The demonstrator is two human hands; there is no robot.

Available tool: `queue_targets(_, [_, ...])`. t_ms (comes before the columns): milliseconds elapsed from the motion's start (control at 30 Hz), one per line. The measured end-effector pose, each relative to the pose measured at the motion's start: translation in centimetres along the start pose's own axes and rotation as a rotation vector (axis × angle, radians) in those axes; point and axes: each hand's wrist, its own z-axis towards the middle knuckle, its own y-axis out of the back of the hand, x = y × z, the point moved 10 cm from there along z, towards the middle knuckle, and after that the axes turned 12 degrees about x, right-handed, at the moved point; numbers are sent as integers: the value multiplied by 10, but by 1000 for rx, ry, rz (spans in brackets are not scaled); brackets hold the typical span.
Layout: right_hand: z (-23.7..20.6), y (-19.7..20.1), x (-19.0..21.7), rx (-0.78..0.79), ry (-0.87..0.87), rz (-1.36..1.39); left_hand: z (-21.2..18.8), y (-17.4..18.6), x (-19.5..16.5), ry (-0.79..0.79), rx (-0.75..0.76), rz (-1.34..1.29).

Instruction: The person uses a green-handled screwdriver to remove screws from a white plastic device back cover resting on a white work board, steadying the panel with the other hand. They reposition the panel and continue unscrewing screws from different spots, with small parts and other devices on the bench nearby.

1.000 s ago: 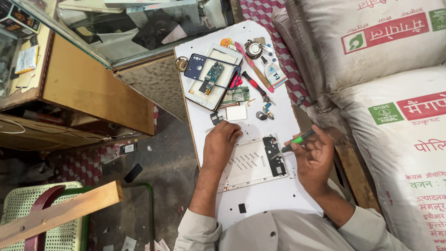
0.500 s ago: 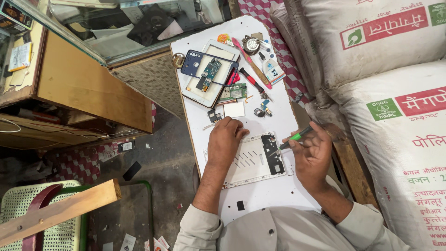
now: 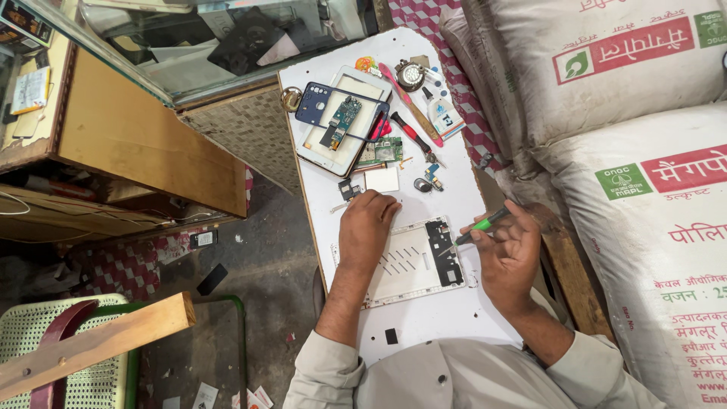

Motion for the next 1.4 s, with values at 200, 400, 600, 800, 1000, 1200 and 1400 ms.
queue_targets(200, [-1, 0, -1, -4, 10, 35, -1, 1, 5, -8, -12, -11])
queue_targets(400, [-1, 1, -2, -15, 2, 28, 0, 0, -19, -135, -42, 73])
queue_targets(600, [-1, 1, -2, -12, 2, 16, 0, 3, -24, -126, -44, 133])
queue_targets(800, [0, 0, -1, -8, 7, 38, -6, 21, -19, -98, -116, 45])
queue_targets(1000, [0, -1, 0, -9, 15, 40, -18, 31, -1, -5, -93, 7])
queue_targets(1200, [1, -1, 2, -6, 19, 17, -16, 16, 3, -10, -14, 27])
queue_targets(1400, [1, 0, 1, -5, 11, 19, -15, 2, 2, 19, 20, 34])
